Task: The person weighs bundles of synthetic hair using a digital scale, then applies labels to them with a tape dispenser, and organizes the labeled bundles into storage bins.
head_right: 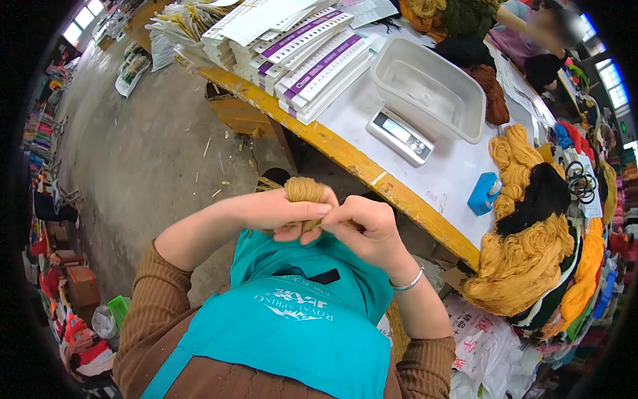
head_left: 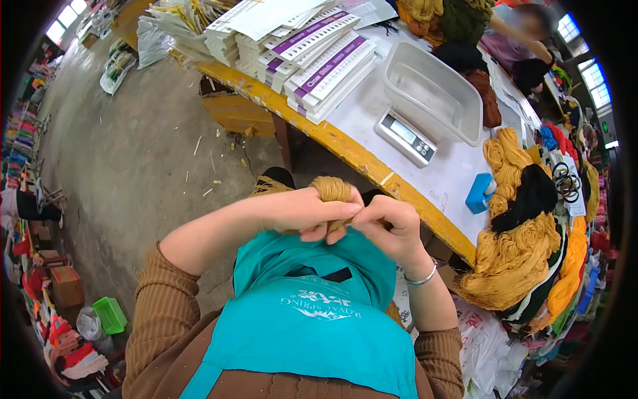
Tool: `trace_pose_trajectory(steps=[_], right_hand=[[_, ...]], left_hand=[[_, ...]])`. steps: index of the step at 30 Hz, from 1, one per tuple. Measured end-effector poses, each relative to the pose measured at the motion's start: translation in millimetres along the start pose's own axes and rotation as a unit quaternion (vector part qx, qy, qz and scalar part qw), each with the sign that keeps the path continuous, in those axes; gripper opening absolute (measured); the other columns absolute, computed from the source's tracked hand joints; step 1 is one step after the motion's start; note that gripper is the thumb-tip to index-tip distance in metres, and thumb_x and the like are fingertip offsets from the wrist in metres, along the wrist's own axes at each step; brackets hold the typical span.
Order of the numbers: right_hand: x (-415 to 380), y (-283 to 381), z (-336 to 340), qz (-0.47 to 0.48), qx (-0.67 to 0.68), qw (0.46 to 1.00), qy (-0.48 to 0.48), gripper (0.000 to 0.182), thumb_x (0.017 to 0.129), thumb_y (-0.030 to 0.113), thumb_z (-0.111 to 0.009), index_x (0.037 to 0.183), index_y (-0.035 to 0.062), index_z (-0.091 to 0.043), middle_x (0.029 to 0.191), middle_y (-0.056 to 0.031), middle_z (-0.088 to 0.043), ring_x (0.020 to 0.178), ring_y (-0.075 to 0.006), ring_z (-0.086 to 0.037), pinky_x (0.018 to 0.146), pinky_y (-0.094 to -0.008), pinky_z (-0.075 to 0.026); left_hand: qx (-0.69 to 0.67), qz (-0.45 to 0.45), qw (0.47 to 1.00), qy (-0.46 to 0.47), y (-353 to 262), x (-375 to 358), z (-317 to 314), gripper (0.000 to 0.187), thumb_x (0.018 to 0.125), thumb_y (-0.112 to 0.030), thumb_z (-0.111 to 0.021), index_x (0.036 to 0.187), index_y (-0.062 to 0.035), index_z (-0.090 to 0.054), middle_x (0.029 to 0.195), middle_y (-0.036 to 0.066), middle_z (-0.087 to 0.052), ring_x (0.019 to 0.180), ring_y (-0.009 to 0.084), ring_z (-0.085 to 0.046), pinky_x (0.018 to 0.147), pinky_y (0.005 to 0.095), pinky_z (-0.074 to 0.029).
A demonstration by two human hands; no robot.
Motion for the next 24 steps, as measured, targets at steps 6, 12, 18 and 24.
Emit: trace_pose_trajectory(steps=[6,12,18,24], right_hand=[[-9,-5,-17,-0.034,0.132,0.976,-0.171,0.006,0.086,0.000,-0.069,0.089,0.0012,-0.064,0.073,0.0015,-0.056,0.059,-0.0025,-0.042,0.051,-0.0194,-0.032],[-11,-5,-28,0.008,0.256,0.948,-0.190,0.009,0.089,-0.001,-0.064,0.097,-0.0001,-0.060,0.080,-0.0017,-0.057,0.061,-0.0033,-0.043,0.053,-0.0182,-0.033],[-17,-2,-34,-0.071,0.357,0.907,-0.213,0.035,0.094,0.008,-0.059,0.128,0.0034,-0.051,0.089,-0.0056,-0.061,0.072,-0.0098,-0.054,0.063,-0.0223,-0.044],[-78,-42,64,-0.231,0.067,0.879,-0.411,0.017,0.093,0.012,-0.061,0.103,-0.0002,-0.066,0.097,-0.0038,-0.067,0.087,-0.0089,-0.060,0.077,-0.0238,-0.048]], left_hand=[[0.020,-0.303,0.928,-0.217,28,14,-30,0.013,0.099,-0.017,-0.053,0.104,-0.0063,-0.055,0.077,-0.001,-0.053,0.057,0.0031,-0.044,0.048,0.0203,-0.037],[0.354,-0.430,0.816,-0.158,24,22,-10,0.030,0.094,-0.024,-0.063,0.115,-0.0047,-0.053,0.083,0.003,-0.053,0.061,0.0102,-0.050,0.057,0.0258,-0.040],[0.098,-0.415,0.879,-0.214,27,24,-27,0.010,0.098,-0.017,-0.058,0.103,-0.0085,-0.057,0.080,0.004,-0.056,0.058,0.0081,-0.051,0.053,0.0238,-0.042],[0.015,-0.383,0.890,-0.246,45,40,-17,0.009,0.095,0.000,-0.053,0.102,-0.0061,-0.057,0.076,0.005,-0.054,0.045,0.0066,-0.046,0.041,0.0202,-0.035]])
Point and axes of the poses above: each hand's wrist, its own x-axis towards the middle knuckle, its own z-axis out of the back of the hand, y = z × x, the point moved 1 cm from there along x, towards the middle knuckle
